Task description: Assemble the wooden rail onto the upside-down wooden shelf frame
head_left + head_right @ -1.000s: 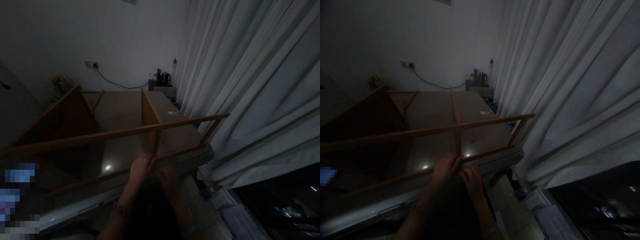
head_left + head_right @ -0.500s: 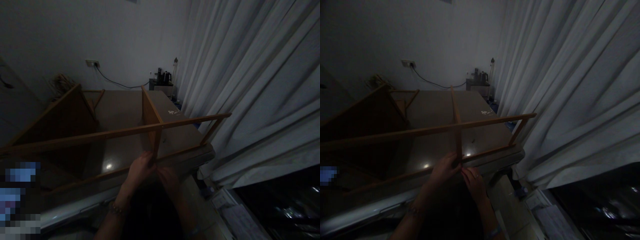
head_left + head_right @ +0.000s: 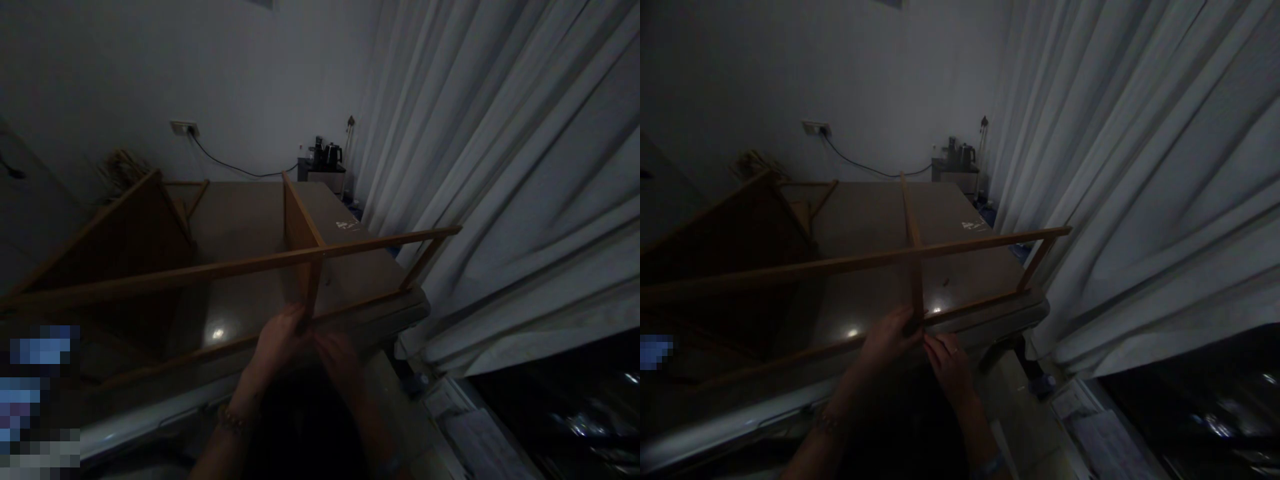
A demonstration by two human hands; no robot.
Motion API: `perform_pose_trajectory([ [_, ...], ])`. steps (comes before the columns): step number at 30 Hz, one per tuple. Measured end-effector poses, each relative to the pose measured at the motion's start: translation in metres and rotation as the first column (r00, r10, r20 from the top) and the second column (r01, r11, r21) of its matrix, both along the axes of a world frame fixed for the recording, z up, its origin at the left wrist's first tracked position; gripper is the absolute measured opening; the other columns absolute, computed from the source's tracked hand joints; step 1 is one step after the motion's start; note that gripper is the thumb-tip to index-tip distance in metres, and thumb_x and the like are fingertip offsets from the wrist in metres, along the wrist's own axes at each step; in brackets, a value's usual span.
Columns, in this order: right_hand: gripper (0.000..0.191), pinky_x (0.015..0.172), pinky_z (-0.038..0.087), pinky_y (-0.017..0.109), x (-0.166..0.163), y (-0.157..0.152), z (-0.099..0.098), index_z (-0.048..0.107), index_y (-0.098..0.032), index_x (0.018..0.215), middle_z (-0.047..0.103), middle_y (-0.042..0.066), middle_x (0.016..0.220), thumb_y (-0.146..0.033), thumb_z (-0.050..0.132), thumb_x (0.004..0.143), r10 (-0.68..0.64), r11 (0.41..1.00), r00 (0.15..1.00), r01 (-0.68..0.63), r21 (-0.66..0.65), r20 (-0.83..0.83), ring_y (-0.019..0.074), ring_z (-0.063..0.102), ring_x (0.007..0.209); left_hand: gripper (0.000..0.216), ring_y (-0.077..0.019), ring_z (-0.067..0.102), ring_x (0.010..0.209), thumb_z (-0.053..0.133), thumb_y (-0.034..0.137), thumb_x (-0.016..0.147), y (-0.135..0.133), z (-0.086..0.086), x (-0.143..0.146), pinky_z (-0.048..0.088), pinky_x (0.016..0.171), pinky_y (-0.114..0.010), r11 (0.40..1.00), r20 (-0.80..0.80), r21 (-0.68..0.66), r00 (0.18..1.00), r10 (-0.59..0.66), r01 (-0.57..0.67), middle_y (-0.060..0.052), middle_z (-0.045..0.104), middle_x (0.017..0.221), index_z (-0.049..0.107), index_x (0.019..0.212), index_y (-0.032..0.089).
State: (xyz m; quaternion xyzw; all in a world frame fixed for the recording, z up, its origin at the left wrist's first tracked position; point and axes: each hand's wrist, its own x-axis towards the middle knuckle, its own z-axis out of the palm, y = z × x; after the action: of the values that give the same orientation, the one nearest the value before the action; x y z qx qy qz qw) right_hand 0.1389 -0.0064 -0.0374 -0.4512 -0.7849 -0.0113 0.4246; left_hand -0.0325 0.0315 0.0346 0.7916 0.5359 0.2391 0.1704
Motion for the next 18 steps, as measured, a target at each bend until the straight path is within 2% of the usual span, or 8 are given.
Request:
perform_pose_trajectory([
  [7, 0.032, 0.083, 0.054, 0.033, 0.0032, -0.001, 0.0011, 0.066, -0.02, 0.115, 0.068, 0.008, 0.097, -0.032, 0.039, 0.101, 0.016, 0.999, 0.998, -0.013, -0.044, 0.062, 0.019, 0.061, 0.091, 0.032, -0.0222, 0.061, 0.108, 0.059, 0.025, 0.084, -0.0002, -0.0023, -0.0003, 0.05, 0.089, -0.032, 1.0, -0.024, 0.002, 1.0, 0.015, -0.015, -0.007, 0.062, 0.121, 0.059, 0.116, 0.022],
  [11, 0.034, 0.084, 0.054, 0.032, 0.0075, -0.001, 0.0027, 0.06, -0.021, 0.125, 0.067, 0.008, 0.101, -0.028, 0.038, 0.101, 0.058, 0.994, 0.993, -0.049, -0.094, 0.099, 0.0188, 0.061, 0.094, 0.032, -0.0229, 0.06, 0.111, 0.059, 0.027, 0.085, -0.0007, -0.0007, -0.0001, 0.05, 0.092, -0.033, 1.0, -0.034, 0.009, 0.999, 0.014, -0.014, -0.008, 0.062, 0.123, 0.06, 0.116, 0.021],
  [18, 0.036, 0.084, 0.054, 0.035, 0.0089, 0.0002, 0.0048, 0.058, -0.022, 0.129, 0.068, 0.007, 0.092, -0.024, 0.035, 0.101, 0.029, 0.996, 0.987, -0.015, -0.092, 0.159, 0.0191, 0.062, 0.084, 0.032, -0.0226, 0.061, 0.109, 0.057, 0.029, 0.086, -0.0013, 0.001, -0.0002, 0.05, 0.091, -0.033, 1.0, -0.013, -0.006, 1.0, 0.015, -0.015, -0.008, 0.062, 0.121, 0.06, 0.118, 0.022],
])
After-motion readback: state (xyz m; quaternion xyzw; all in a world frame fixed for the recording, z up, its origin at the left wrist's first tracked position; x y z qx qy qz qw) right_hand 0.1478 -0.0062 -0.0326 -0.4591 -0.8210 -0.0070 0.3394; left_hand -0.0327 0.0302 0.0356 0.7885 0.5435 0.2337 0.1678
